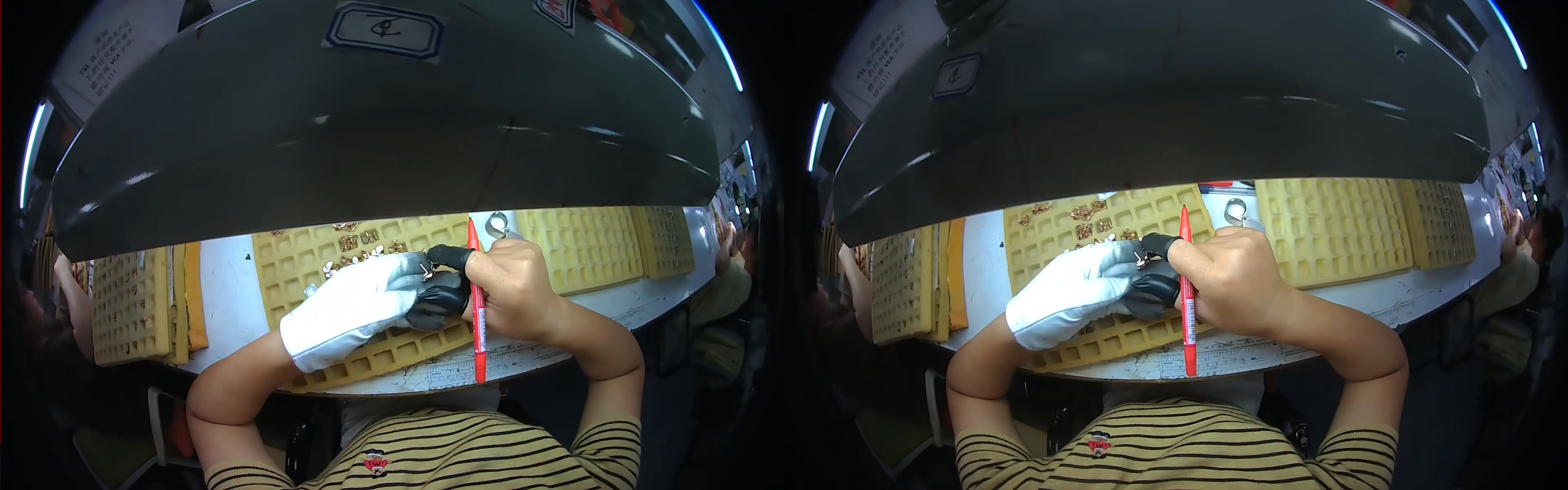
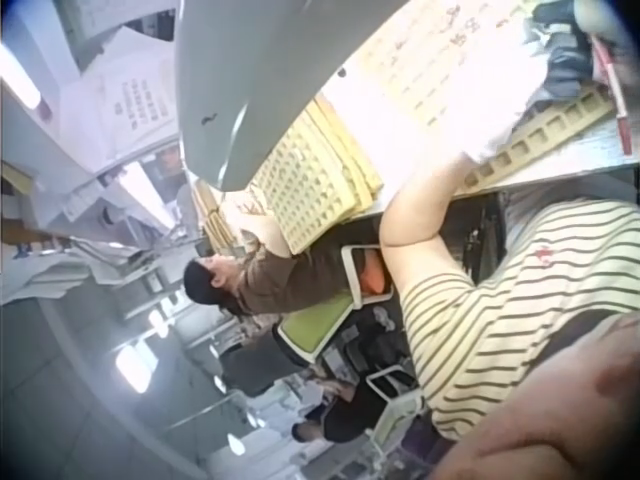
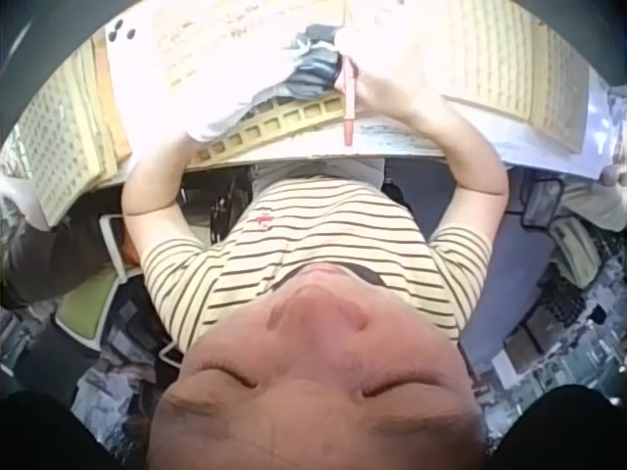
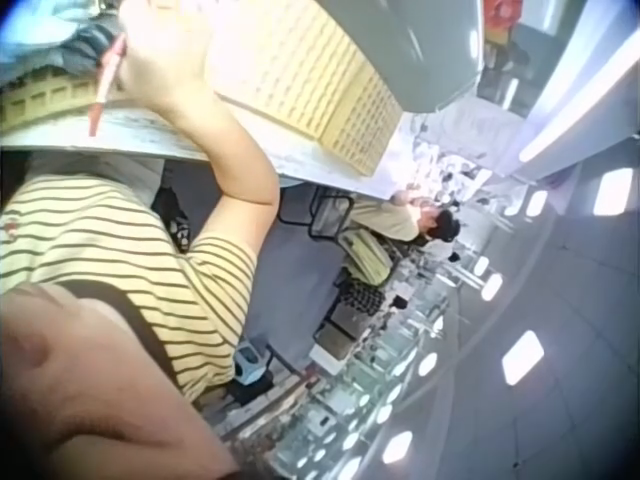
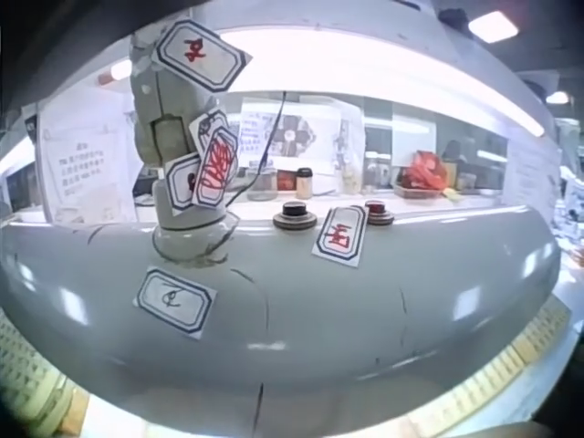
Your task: Inspecting and sorting small jewelry components at a workshop station.
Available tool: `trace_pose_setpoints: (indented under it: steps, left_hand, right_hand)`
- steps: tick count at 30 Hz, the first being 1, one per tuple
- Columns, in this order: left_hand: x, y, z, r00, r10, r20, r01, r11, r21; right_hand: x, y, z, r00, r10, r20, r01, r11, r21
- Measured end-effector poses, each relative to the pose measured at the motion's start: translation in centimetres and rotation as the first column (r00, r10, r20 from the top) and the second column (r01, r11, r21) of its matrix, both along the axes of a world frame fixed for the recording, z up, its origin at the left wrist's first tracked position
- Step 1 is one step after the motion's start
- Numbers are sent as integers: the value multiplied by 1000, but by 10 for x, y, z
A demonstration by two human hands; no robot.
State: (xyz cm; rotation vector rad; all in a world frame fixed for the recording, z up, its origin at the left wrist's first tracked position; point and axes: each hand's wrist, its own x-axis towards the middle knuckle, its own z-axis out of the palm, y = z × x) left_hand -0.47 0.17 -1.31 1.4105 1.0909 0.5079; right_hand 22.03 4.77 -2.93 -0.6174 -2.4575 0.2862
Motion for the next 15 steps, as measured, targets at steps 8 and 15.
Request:
trace_pose_setpoints:
  steps: [8,15]
  left_hand:
    - [5,-4,5,994,53,99,-47,997,-61]
    - [9,-1,12,948,259,187,-201,939,-280]
  right_hand:
    - [-4,-1,-5,997,-40,-67,34,996,-87]
    - [-1,-2,-9,984,-28,-177,-88,784,-615]
